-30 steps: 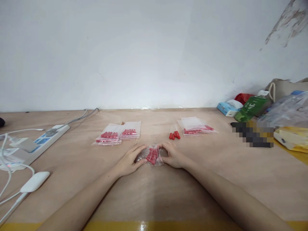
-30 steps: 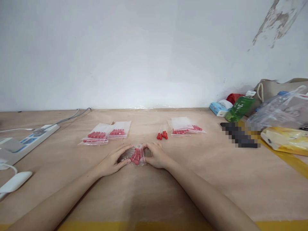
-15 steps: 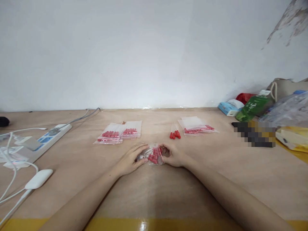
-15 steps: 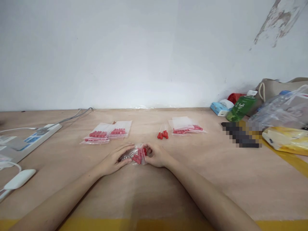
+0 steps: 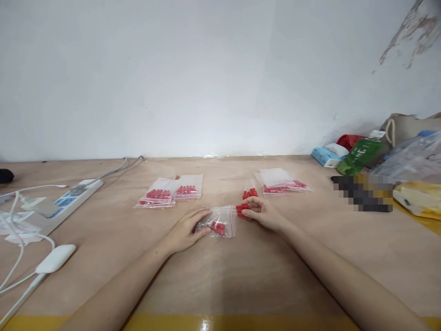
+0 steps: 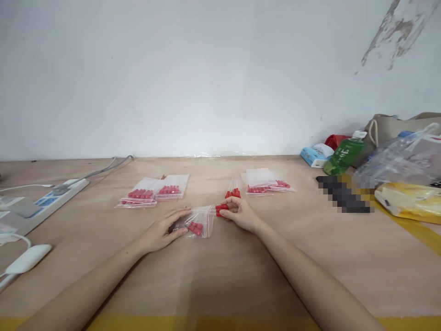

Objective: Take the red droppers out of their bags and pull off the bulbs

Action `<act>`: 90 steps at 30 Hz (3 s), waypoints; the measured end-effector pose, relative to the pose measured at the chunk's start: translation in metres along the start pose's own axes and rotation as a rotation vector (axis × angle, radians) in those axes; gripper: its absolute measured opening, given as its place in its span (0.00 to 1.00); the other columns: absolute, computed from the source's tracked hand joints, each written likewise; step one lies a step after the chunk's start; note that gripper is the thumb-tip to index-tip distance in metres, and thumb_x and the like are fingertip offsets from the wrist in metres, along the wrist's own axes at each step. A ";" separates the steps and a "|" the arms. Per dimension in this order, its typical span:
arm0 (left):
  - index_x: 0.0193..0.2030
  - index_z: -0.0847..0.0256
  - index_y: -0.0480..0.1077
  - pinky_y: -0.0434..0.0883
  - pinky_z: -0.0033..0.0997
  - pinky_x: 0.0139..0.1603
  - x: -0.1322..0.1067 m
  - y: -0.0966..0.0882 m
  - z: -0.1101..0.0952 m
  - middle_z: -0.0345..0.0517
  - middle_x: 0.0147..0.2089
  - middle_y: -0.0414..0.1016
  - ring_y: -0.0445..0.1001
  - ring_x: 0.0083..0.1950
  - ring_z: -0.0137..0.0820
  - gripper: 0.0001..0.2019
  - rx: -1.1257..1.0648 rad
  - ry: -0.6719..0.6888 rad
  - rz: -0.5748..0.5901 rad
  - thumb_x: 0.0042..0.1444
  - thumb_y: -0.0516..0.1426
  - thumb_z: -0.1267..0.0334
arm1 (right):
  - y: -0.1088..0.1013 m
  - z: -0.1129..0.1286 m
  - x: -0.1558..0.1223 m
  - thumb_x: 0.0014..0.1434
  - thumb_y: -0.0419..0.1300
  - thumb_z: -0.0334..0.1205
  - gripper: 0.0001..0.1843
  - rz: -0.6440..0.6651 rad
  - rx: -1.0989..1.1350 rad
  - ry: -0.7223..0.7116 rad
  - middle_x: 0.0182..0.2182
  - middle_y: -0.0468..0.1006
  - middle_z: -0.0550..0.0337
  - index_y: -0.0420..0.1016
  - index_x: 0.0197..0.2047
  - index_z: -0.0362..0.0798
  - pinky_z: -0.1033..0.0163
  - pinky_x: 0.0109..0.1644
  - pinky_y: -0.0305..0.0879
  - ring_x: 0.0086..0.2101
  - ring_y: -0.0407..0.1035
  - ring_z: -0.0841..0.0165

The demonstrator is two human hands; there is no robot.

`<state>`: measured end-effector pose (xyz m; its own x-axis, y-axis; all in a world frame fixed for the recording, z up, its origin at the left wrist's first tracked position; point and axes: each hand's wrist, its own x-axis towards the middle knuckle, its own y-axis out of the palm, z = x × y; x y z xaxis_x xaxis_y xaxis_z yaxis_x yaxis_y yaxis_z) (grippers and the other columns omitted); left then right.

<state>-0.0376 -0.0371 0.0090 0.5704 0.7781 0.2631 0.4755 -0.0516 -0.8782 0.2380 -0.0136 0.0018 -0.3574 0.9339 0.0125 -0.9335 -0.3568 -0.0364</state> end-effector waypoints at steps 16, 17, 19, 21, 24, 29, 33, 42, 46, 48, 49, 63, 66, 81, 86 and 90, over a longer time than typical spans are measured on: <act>0.57 0.56 0.61 0.60 0.43 0.60 0.000 0.001 0.003 0.49 0.60 0.60 0.59 0.61 0.37 0.21 0.008 0.026 -0.007 0.57 0.52 0.56 | -0.040 0.041 0.029 0.58 0.51 0.37 0.11 -0.476 -0.794 -0.650 0.38 0.74 0.55 0.73 0.41 0.49 0.58 0.46 0.65 0.40 0.68 0.66; 0.57 0.56 0.61 0.60 0.43 0.60 0.000 0.001 0.003 0.49 0.60 0.60 0.59 0.61 0.37 0.21 0.010 0.025 -0.006 0.57 0.52 0.56 | -0.032 0.033 0.035 0.59 0.49 0.34 0.13 -0.446 -0.896 -0.683 0.39 0.73 0.52 0.73 0.42 0.48 0.58 0.46 0.64 0.40 0.67 0.66; 0.57 0.56 0.61 0.59 0.42 0.60 0.001 0.000 0.002 0.48 0.60 0.60 0.59 0.61 0.36 0.21 0.012 0.027 -0.003 0.57 0.52 0.56 | -0.018 0.021 0.046 0.58 0.47 0.29 0.16 -0.349 -1.108 -0.686 0.40 0.72 0.49 0.72 0.45 0.45 0.59 0.44 0.63 0.41 0.65 0.64; 0.56 0.56 0.61 0.60 0.42 0.60 0.001 0.000 0.002 0.48 0.60 0.61 0.59 0.60 0.36 0.20 0.010 0.033 -0.005 0.57 0.52 0.56 | -0.010 0.012 0.052 0.58 0.47 0.27 0.17 -0.261 -1.277 -0.653 0.40 0.71 0.48 0.71 0.46 0.45 0.58 0.45 0.61 0.41 0.63 0.63; 0.56 0.55 0.62 0.60 0.43 0.59 0.000 0.000 0.001 0.49 0.60 0.61 0.60 0.60 0.37 0.20 0.004 0.034 -0.010 0.57 0.52 0.56 | -0.005 0.007 0.054 0.60 0.48 0.30 0.15 -0.134 -1.432 -0.604 0.40 0.70 0.50 0.72 0.45 0.48 0.60 0.45 0.59 0.41 0.61 0.63; 0.57 0.55 0.61 0.60 0.43 0.59 0.000 0.000 0.001 0.48 0.60 0.61 0.59 0.60 0.37 0.21 0.013 0.011 0.004 0.57 0.52 0.55 | -0.004 0.003 0.050 0.60 0.48 0.30 0.15 -0.033 -1.543 -0.571 0.41 0.70 0.50 0.70 0.47 0.49 0.61 0.42 0.58 0.42 0.60 0.63; 0.56 0.55 0.61 0.60 0.43 0.59 0.000 0.000 0.001 0.48 0.60 0.61 0.60 0.60 0.37 0.20 0.010 0.025 -0.006 0.57 0.52 0.55 | -0.005 -0.001 0.048 0.59 0.48 0.29 0.16 -0.022 -1.572 -0.561 0.42 0.70 0.50 0.70 0.47 0.48 0.60 0.42 0.56 0.42 0.60 0.62; 0.57 0.55 0.60 0.60 0.43 0.60 0.000 0.000 0.001 0.48 0.60 0.60 0.59 0.60 0.36 0.21 0.014 0.024 -0.004 0.57 0.52 0.56 | -0.004 0.003 0.026 0.60 0.48 0.36 0.13 -0.274 -1.287 -0.651 0.40 0.71 0.52 0.71 0.44 0.48 0.57 0.44 0.54 0.40 0.62 0.63; 0.57 0.56 0.61 0.59 0.45 0.60 0.001 0.001 0.001 0.49 0.60 0.61 0.59 0.61 0.37 0.21 0.023 0.030 0.006 0.57 0.52 0.55 | 0.005 0.004 0.003 0.58 0.50 0.39 0.11 -0.293 -1.085 -0.635 0.27 0.70 0.56 0.73 0.32 0.48 0.59 0.39 0.56 0.31 0.62 0.66; 0.58 0.56 0.61 0.59 0.45 0.60 0.002 0.000 0.001 0.49 0.60 0.61 0.59 0.61 0.38 0.21 0.033 0.039 0.023 0.57 0.51 0.55 | 0.013 0.003 -0.004 0.56 0.53 0.40 0.10 -0.226 -1.020 -0.598 0.22 0.69 0.59 0.73 0.28 0.49 0.60 0.36 0.56 0.28 0.61 0.68; 0.58 0.56 0.61 0.58 0.45 0.60 0.002 0.000 0.000 0.49 0.61 0.60 0.58 0.62 0.38 0.21 0.039 0.041 0.032 0.58 0.50 0.55 | 0.017 0.003 -0.006 0.55 0.55 0.41 0.09 -0.194 -0.988 -0.584 0.22 0.69 0.59 0.74 0.28 0.49 0.60 0.36 0.57 0.28 0.61 0.68; 0.55 0.58 0.64 0.62 0.39 0.59 0.006 0.010 0.001 0.46 0.56 0.67 0.64 0.58 0.34 0.18 0.024 -0.035 -0.059 0.60 0.48 0.57 | 0.034 -0.002 0.001 0.56 0.53 0.37 0.12 0.132 -0.654 -0.357 0.31 0.76 0.61 0.75 0.41 0.50 0.64 0.35 0.62 0.29 0.66 0.70; 0.59 0.57 0.57 0.65 0.37 0.56 0.004 0.009 0.000 0.45 0.55 0.68 0.66 0.56 0.33 0.21 -0.027 -0.061 -0.079 0.59 0.49 0.58 | 0.036 -0.010 0.003 0.56 0.51 0.35 0.12 0.060 -0.645 -0.306 0.26 0.75 0.62 0.76 0.38 0.48 0.67 0.30 0.60 0.24 0.64 0.72; 0.36 0.57 0.59 0.68 0.36 0.45 0.005 0.012 -0.006 0.46 0.49 0.72 0.71 0.49 0.35 0.05 -0.100 -0.147 -0.125 0.58 0.48 0.60 | 0.039 0.001 -0.003 0.53 0.57 0.36 0.08 0.116 -0.711 -0.436 0.28 0.70 0.63 0.73 0.38 0.48 0.68 0.33 0.57 0.28 0.62 0.73; 0.45 0.58 0.61 0.68 0.36 0.48 0.005 0.012 -0.004 0.47 0.51 0.70 0.71 0.49 0.34 0.09 -0.086 -0.103 -0.102 0.58 0.49 0.59 | 0.045 -0.007 -0.001 0.51 0.57 0.33 0.07 -0.047 -0.716 -0.426 0.35 0.71 0.58 0.72 0.36 0.47 0.64 0.40 0.59 0.36 0.64 0.69; 0.54 0.59 0.59 0.65 0.38 0.55 0.005 0.010 -0.006 0.48 0.54 0.68 0.66 0.54 0.34 0.17 -0.028 -0.056 -0.076 0.59 0.49 0.60 | 0.045 -0.004 -0.004 0.47 0.56 0.28 0.08 -0.030 -0.760 -0.471 0.32 0.71 0.60 0.68 0.33 0.47 0.65 0.38 0.59 0.33 0.63 0.70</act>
<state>-0.0260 -0.0370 0.0043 0.4941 0.8141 0.3053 0.5349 -0.0078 -0.8449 0.1976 -0.0333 -0.0036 -0.4646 0.7760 0.4266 -0.7308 -0.0638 -0.6796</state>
